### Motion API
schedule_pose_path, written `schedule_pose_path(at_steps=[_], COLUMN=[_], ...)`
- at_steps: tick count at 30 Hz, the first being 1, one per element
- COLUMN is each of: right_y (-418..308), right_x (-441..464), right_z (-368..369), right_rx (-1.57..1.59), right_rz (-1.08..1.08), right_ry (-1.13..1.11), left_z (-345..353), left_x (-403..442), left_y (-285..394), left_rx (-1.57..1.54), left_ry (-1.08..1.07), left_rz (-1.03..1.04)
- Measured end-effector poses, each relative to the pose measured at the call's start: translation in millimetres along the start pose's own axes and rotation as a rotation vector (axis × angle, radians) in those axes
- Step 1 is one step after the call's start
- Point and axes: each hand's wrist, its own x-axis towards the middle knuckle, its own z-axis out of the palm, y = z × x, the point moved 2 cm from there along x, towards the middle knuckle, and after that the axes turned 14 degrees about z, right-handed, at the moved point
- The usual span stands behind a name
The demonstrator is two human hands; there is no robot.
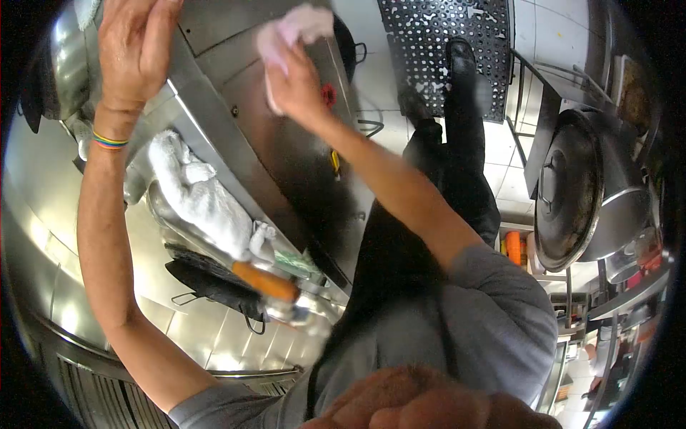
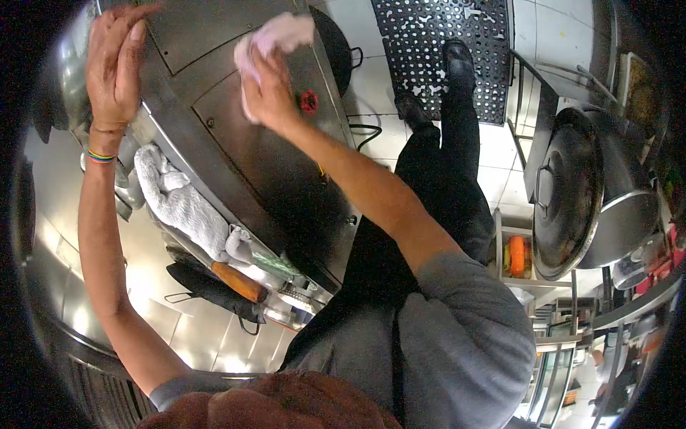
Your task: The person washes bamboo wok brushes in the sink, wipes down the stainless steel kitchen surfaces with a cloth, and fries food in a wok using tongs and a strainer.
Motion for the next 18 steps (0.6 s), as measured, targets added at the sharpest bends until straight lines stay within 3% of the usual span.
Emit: schedule_pose_path(at_steps=[2, 5, 7, 11, 13, 15, 17, 18], right_y=[-4, -29, -42, 16, 47, 66, 64, 57], right_x=[2, -60, -85, 1, 68, 115, 119, 103], right_z=[-3, -16, -23, -3, -5, -17, -26, -27], right_rx=[0.074, -0.106, -0.153, 0.086, -0.159, -0.311, -0.157, -0.153], right_rz=[0.153, -0.136, -0.071, -0.108, 0.091, 0.226, 0.444, 0.383], right_ry=[-0.058, -0.029, -0.077, 0.007, -0.006, -0.058, -0.143, -0.222], left_z=[0, 5, 5, 6, 5, 5, 2, 3], left_x=[1, 6, 3, 4, -1, 3, 7, 8], left_y=[5, 1, 1, 0, -2, 0, 2, 4], left_rx=[0.003, -0.098, -0.105, -0.142, -0.165, -0.122, -0.099, -0.099], left_ry=[0.019, 0.107, 0.065, 0.087, 0.02, 0.041, 0.072, 0.094], left_rz=[0.017, 0.101, 0.071, 0.056, -0.055, 0.013, 0.062, 0.079])
